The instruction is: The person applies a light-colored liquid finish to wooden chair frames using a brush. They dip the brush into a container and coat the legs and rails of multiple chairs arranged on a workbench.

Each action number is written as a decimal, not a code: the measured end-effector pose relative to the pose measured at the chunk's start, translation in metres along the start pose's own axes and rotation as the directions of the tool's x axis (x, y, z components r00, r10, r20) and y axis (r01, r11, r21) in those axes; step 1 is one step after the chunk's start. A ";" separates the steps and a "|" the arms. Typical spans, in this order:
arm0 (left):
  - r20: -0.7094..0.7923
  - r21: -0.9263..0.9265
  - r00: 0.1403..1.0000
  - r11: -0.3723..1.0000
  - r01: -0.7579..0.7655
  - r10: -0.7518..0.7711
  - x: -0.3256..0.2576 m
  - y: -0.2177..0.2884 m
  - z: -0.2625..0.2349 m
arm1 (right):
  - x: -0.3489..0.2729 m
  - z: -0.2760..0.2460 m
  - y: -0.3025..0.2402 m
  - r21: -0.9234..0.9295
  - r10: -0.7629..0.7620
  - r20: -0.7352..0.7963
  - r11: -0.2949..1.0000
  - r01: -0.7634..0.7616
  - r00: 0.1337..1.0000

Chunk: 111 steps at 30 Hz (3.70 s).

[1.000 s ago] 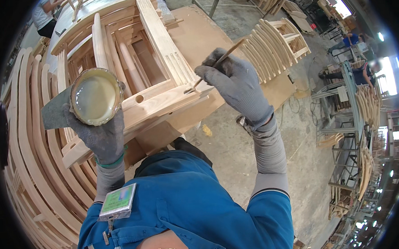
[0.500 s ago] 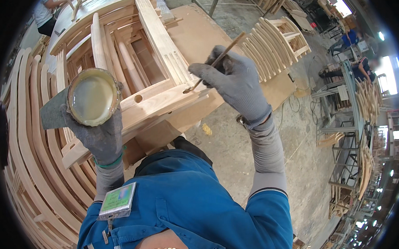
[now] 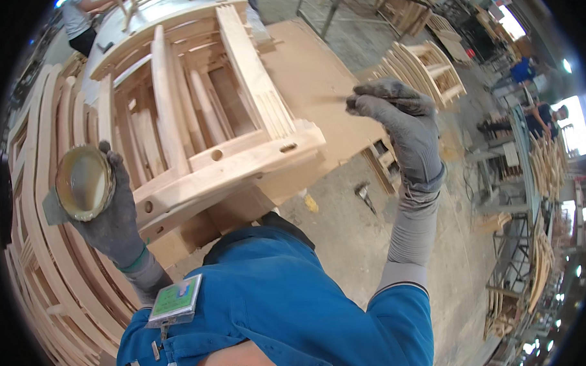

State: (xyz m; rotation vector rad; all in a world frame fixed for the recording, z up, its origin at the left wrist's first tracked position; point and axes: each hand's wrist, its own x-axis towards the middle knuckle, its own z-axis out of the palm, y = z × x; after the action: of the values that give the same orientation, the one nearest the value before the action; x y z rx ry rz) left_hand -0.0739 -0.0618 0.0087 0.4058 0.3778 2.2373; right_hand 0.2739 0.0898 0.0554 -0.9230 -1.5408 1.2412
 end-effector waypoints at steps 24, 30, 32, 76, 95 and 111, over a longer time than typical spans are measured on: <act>-0.084 0.871 0.678 0.385 -0.307 0.730 -0.086 0.065 -0.081 | 0.181 0.139 0.131 -0.584 -0.045 0.353 0.770 0.257 0.935; -0.346 0.358 0.805 0.861 -0.362 0.482 -0.072 0.079 -0.063 | 0.199 0.124 0.127 -0.471 -0.060 0.329 0.855 0.219 0.942; -0.324 0.249 0.843 0.899 -0.361 0.429 -0.063 0.088 -0.048 | 0.205 0.128 0.111 -0.284 -0.059 0.353 0.944 0.167 0.934; -0.033 -0.117 0.962 0.955 -0.274 0.272 -0.011 -0.029 -0.018 | -0.010 0.184 0.006 0.186 -0.479 0.405 0.877 0.443 0.778; 0.051 -0.012 0.998 0.999 0.041 -0.040 -0.031 -0.030 -0.009 | -0.066 0.161 0.018 0.462 -0.260 0.102 0.867 0.186 0.960; -0.057 0.187 0.997 0.981 -0.044 0.056 -0.034 -0.008 -0.037 | 0.021 0.145 0.026 -0.209 0.009 0.334 0.976 0.065 0.942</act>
State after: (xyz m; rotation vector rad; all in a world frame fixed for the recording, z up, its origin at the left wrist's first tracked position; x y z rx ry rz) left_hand -0.0625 -0.0876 -0.0336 0.4483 0.6183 2.2754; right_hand 0.1291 0.0733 0.0246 -0.8538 -1.9840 1.2730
